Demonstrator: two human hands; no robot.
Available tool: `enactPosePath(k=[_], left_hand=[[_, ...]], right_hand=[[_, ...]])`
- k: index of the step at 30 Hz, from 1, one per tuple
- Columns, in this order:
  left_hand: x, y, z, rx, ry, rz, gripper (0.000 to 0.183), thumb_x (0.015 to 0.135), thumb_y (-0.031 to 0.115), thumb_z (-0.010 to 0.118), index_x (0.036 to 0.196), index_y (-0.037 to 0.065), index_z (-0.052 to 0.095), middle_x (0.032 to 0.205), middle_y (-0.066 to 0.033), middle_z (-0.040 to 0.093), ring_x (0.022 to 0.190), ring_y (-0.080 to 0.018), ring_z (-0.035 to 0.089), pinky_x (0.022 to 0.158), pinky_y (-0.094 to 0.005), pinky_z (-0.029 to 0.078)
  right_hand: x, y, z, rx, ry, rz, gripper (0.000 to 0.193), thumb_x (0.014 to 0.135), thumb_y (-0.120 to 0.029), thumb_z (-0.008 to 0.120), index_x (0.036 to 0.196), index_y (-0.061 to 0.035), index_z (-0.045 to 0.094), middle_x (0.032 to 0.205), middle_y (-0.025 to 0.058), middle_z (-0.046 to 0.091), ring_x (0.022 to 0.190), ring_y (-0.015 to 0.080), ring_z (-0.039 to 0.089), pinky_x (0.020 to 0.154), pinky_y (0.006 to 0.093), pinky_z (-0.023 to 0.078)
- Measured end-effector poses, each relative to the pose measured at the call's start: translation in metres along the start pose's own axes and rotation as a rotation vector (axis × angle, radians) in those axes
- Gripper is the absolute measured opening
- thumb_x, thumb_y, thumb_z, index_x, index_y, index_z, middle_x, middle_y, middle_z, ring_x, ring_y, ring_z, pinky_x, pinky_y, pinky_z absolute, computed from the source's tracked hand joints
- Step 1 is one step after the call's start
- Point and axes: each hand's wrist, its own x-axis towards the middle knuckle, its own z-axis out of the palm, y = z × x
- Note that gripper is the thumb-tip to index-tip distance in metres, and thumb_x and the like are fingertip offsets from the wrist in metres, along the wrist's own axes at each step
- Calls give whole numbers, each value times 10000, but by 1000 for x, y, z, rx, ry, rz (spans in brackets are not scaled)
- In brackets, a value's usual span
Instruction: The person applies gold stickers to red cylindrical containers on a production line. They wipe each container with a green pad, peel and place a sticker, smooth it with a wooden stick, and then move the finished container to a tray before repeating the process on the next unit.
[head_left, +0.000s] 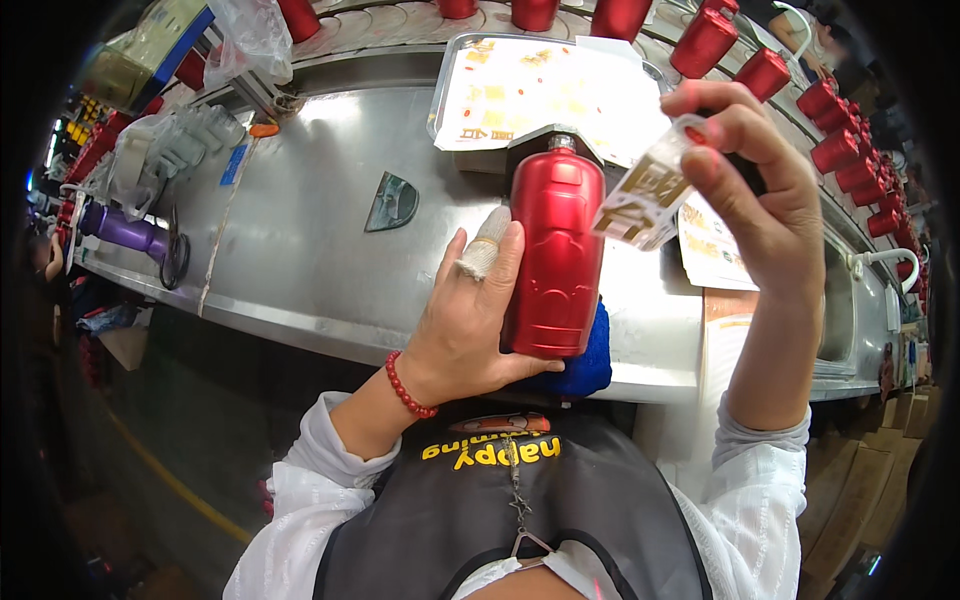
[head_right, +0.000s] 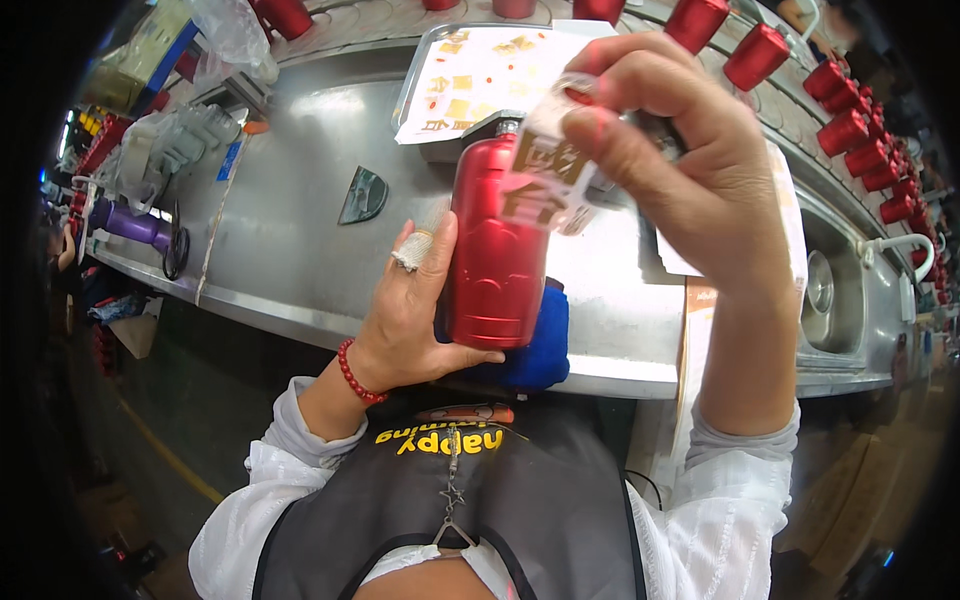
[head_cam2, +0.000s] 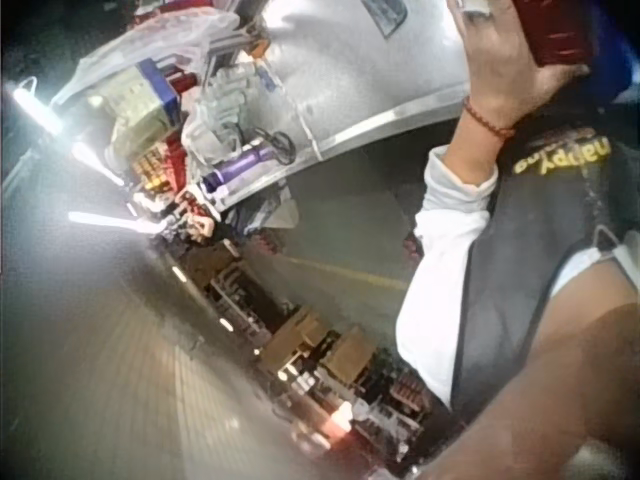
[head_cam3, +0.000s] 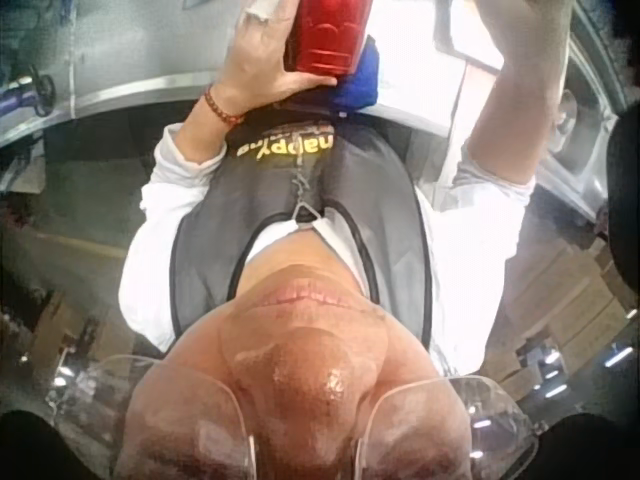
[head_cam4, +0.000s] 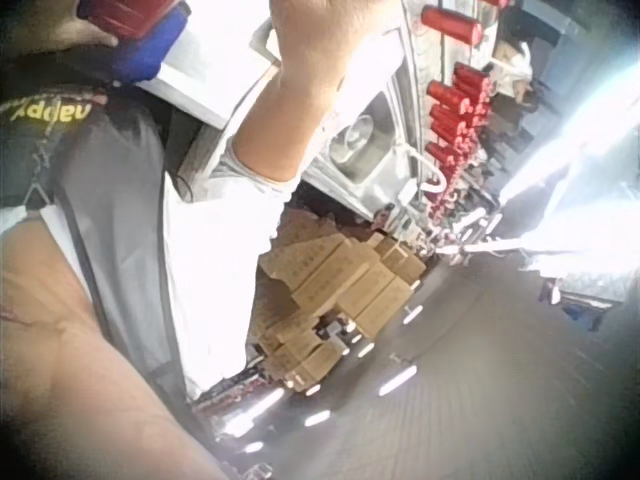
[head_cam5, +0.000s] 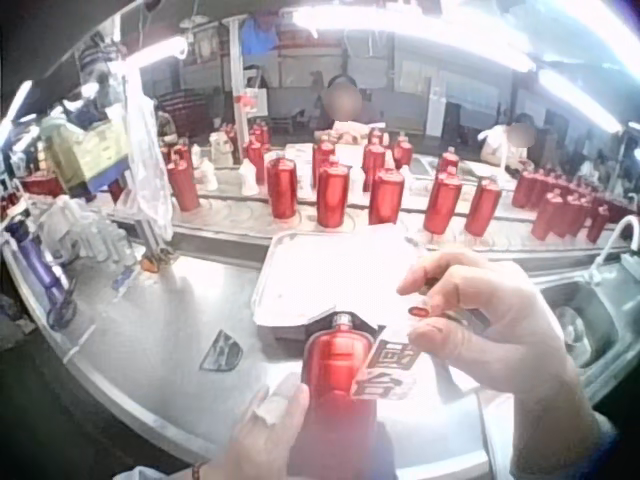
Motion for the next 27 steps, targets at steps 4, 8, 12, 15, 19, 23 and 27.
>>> enactPosePath(k=[4, 8, 12, 15, 19, 23, 27], left_hand=[[7, 4, -2, 0, 9, 19, 1293, 725, 557, 854, 1583, -78, 124, 1563, -333, 310, 1466, -452, 323, 1201, -531, 250], [6, -10, 4, -445, 6, -93, 1131, 872, 530, 747, 1577, -91, 119, 1618, -334, 188, 1535, -412, 180, 1237, -464, 175], [32, -10, 22, -944, 144, -422, 861, 1033, 327, 587, 1592, -61, 59, 1600, -209, 278, 1436, -259, 375, 1175, -387, 326], [41, -1, 26, -976, 169, -438, 891, 1009, 331, 630, 1558, -115, 90, 1539, -271, 334, 1438, -303, 365, 1184, -401, 312], [38, -7, 29, -904, 157, -407, 914, 991, 305, 659, 1564, -99, 73, 1524, -251, 347, 1391, -290, 421, 1148, -387, 368], [39, -1, 27, -998, 178, -408, 908, 1012, 352, 625, 1574, -86, 63, 1542, -229, 336, 1381, -271, 437, 1133, -372, 387], [40, 2, 21, -1115, 162, -405, 791, 1082, 408, 454, 1598, -40, 57, 1597, -178, 302, 1435, -236, 392, 1164, -376, 357]], right_hand=[[-7, 25, 42, 69, 10, 75, 166, 928, -109, 728, 889, -4, 605, 1052, 72, 616, 893, 147, 609, 764, 297, 525], [-17, 54, 57, -89, -8, 125, 167, 912, -125, 742, 897, -9, 623, 1024, 83, 619, 908, 186, 620, 784, 313, 530], [-17, 63, 61, -42, 4, 106, 176, 901, -123, 751, 895, -6, 620, 1004, 91, 619, 903, 203, 621, 787, 318, 530], [-17, 66, 61, -45, -3, 95, 184, 894, -117, 756, 888, -4, 611, 1002, 98, 618, 901, 212, 620, 784, 322, 528], [-18, 67, 61, -26, -3, 100, 194, 889, -110, 757, 875, -3, 596, 1002, 99, 618, 897, 215, 621, 776, 326, 528], [-18, 65, 62, -41, 1, 110, 200, 889, -111, 756, 869, -4, 589, 1000, 100, 618, 889, 218, 623, 767, 331, 529], [-17, 67, 62, -54, 3, 86, 203, 888, -115, 754, 866, -6, 585, 987, 106, 615, 873, 229, 624, 759, 332, 527]])
